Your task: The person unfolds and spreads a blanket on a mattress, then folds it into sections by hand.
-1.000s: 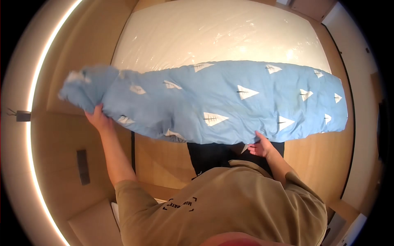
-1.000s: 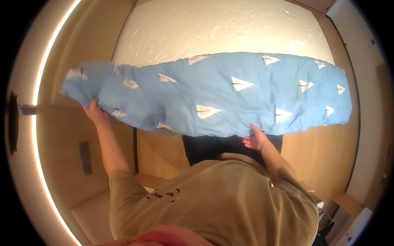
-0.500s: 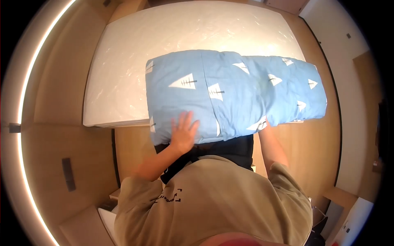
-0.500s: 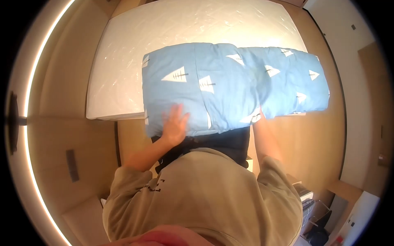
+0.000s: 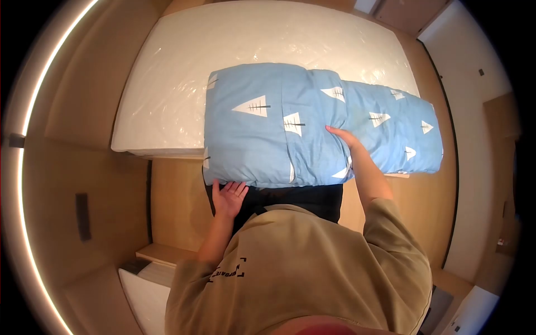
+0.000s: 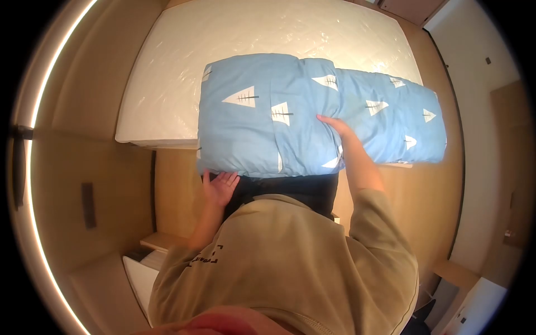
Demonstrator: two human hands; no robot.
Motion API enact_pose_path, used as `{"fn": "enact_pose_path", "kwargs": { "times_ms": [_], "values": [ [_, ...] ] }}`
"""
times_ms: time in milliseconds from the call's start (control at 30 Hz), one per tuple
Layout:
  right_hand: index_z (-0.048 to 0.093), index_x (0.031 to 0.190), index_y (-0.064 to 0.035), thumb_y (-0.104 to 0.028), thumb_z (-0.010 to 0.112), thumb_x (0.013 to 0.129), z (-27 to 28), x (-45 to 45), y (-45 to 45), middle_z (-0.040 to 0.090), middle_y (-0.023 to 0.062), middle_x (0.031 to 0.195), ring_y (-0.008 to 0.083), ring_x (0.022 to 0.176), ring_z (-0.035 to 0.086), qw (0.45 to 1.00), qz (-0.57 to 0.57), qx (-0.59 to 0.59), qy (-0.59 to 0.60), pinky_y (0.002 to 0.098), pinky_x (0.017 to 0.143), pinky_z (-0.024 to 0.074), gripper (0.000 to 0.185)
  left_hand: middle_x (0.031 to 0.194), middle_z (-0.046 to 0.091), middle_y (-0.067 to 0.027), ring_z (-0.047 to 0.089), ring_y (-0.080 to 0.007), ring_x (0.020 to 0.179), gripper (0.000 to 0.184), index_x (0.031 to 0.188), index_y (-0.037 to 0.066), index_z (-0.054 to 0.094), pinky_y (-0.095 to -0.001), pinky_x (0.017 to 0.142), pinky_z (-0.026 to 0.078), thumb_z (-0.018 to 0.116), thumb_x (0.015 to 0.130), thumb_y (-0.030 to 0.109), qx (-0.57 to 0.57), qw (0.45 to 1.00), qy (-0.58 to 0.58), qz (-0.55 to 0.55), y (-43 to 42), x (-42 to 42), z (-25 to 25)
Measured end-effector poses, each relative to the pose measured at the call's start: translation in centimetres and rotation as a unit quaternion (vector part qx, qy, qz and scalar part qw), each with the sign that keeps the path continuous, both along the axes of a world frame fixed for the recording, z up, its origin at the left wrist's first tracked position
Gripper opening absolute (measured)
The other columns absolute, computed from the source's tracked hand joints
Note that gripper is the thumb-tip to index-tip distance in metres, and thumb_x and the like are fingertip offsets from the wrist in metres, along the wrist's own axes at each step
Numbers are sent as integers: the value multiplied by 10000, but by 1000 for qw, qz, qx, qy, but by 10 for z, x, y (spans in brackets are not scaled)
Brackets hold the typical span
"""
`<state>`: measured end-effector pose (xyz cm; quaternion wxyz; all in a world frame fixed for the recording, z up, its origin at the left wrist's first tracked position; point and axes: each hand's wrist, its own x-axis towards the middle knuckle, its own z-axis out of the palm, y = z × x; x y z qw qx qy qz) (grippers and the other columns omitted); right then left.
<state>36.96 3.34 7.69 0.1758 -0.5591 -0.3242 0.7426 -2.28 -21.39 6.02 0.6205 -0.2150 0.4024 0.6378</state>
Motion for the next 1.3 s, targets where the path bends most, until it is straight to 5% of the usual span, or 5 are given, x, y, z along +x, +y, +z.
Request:
{"fn": "enact_pose_path", "kwargs": {
  "times_ms": [433, 833, 1000, 1200, 1300],
  "values": [
    [485, 1299, 86, -301, 778, 774, 120, -65, -20, 631, 158, 1186, 236, 1067, 618, 944, -16, 327, 35, 343, 954, 469, 716, 1440, 437, -126, 406, -346, 1334, 553, 1406, 51, 401, -532, 1094, 336, 491, 947, 345, 164, 981, 29, 99, 42, -55, 13],
    [430, 1385, 65, -370, 678, 870, -101, -56, 7, 581, 167, 1293, 265, 1173, 565, 988, -111, 98, -37, 349, 1012, 416, 718, 1314, 547, -134, 555, -316, 1177, 454, 1301, 7, 483, -459, 983, 475, 633, 899, 154, 74, 992, 80, 57, 27, -93, -4],
    [432, 1362, 89, -481, 681, 836, 8, -78, -13, 585, 182, 1278, 265, 1168, 571, 990, -33, 134, -39, 344, 1024, 419, 815, 1299, 555, -127, 573, -308, 1148, 458, 1292, 23, 493, -446, 957, 499, 655, 891, 172, 64, 995, 51, 60, 31, -85, -5],
    [411, 1377, 95, -557, 698, 791, 33, -75, -32, 540, 191, 1328, 276, 1230, 515, 983, 2, 162, -90, 373, 1048, 384, 923, 1314, 542, -152, 547, -288, 1176, 649, 1351, -11, 427, -401, 942, 470, 708, 859, 307, -28, 980, 195, -25, 20, -101, -12],
    [484, 1327, 79, -519, 682, 822, -15, -76, -47, 563, 171, 1305, 275, 1218, 522, 969, -40, 212, -119, 364, 1048, 377, 806, 1320, 526, -206, 538, -297, 1172, 721, 1340, -65, 403, -392, 950, 444, 679, 863, 400, -202, 842, 470, -173, 13, -93, 15]
  ]
}}
